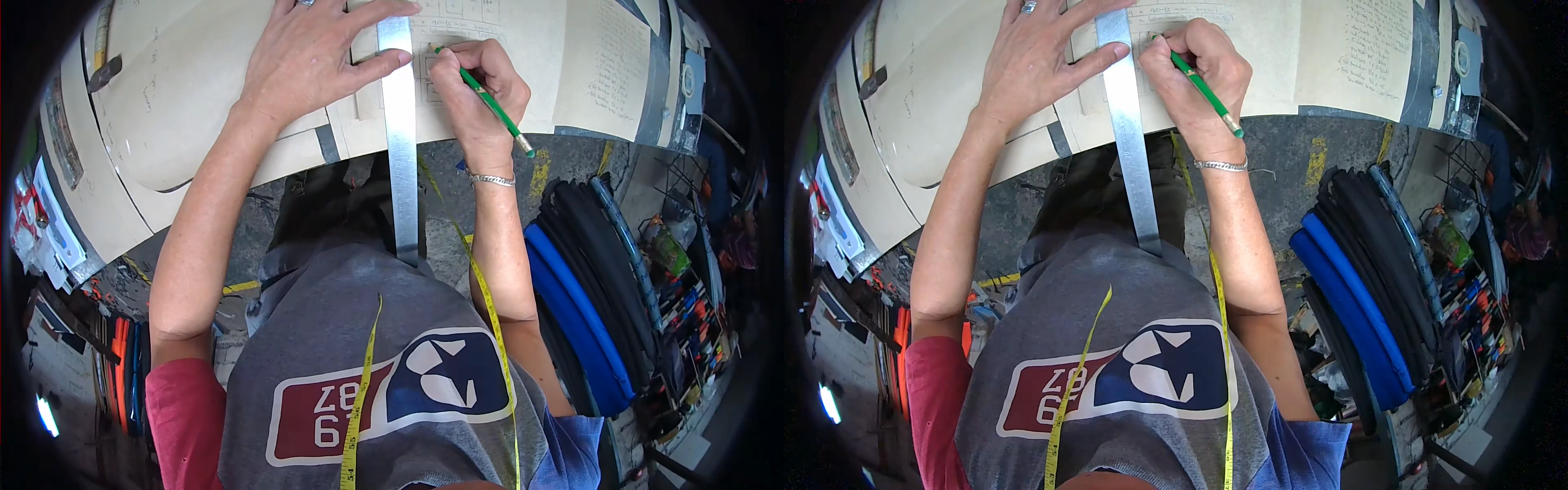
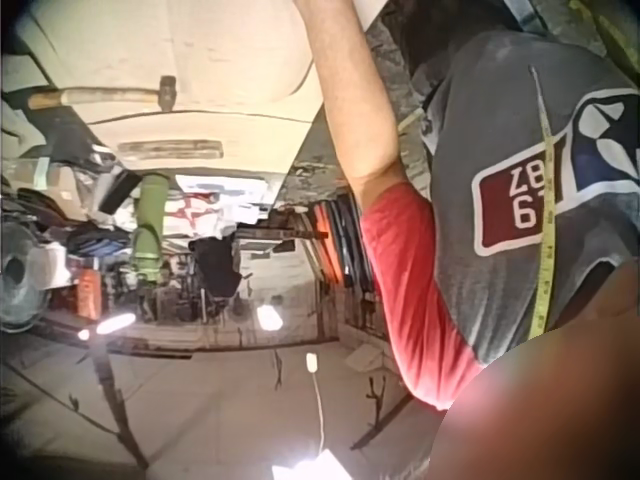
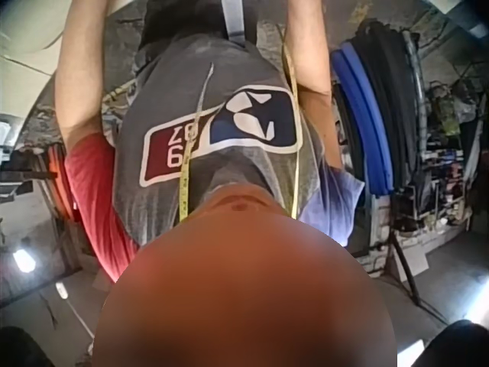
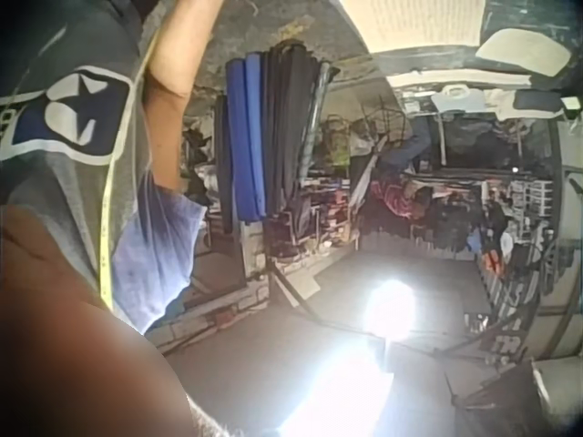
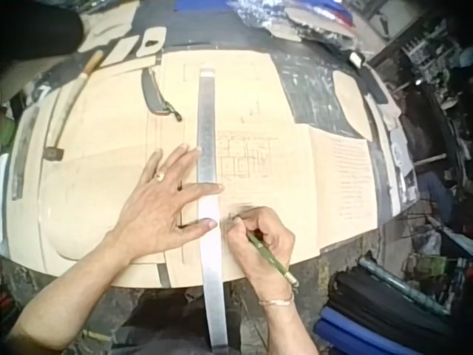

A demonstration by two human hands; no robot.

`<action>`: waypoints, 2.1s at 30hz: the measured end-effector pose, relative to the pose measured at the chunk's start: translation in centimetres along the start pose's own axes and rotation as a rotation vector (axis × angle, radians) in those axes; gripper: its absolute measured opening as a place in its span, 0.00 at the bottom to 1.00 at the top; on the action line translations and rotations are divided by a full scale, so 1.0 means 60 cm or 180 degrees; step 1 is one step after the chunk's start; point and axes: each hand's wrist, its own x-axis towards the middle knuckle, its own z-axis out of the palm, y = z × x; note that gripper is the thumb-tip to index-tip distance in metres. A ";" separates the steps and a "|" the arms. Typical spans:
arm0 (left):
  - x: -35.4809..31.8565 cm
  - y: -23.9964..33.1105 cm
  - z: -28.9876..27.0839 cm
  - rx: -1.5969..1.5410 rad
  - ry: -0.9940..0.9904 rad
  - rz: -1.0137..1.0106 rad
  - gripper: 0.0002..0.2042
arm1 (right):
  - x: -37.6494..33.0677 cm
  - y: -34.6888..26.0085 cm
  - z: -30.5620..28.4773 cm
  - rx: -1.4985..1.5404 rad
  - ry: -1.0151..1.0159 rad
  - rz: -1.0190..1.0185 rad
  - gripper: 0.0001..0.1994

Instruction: The recorder is using a ruler and a marking pen to trace patterns on a piece of material for cutting.

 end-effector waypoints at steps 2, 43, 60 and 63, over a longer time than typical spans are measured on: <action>0.000 0.002 -0.001 0.0099 -0.0069 -0.0024 0.29 | -0.001 -0.003 -0.002 -0.0069 -0.0025 -0.0044 0.07; 0.002 0.013 -0.009 0.0363 -0.0172 -0.0134 0.29 | 0.003 -0.001 -0.020 -0.0167 0.0012 0.0099 0.07; 0.002 0.016 -0.015 0.0291 -0.0190 -0.0170 0.29 | 0.004 0.001 -0.023 -0.0162 0.0113 0.0214 0.07; 0.005 0.021 -0.018 0.0322 -0.0234 -0.0186 0.29 | 0.003 0.008 -0.021 -0.0215 0.0121 0.0105 0.07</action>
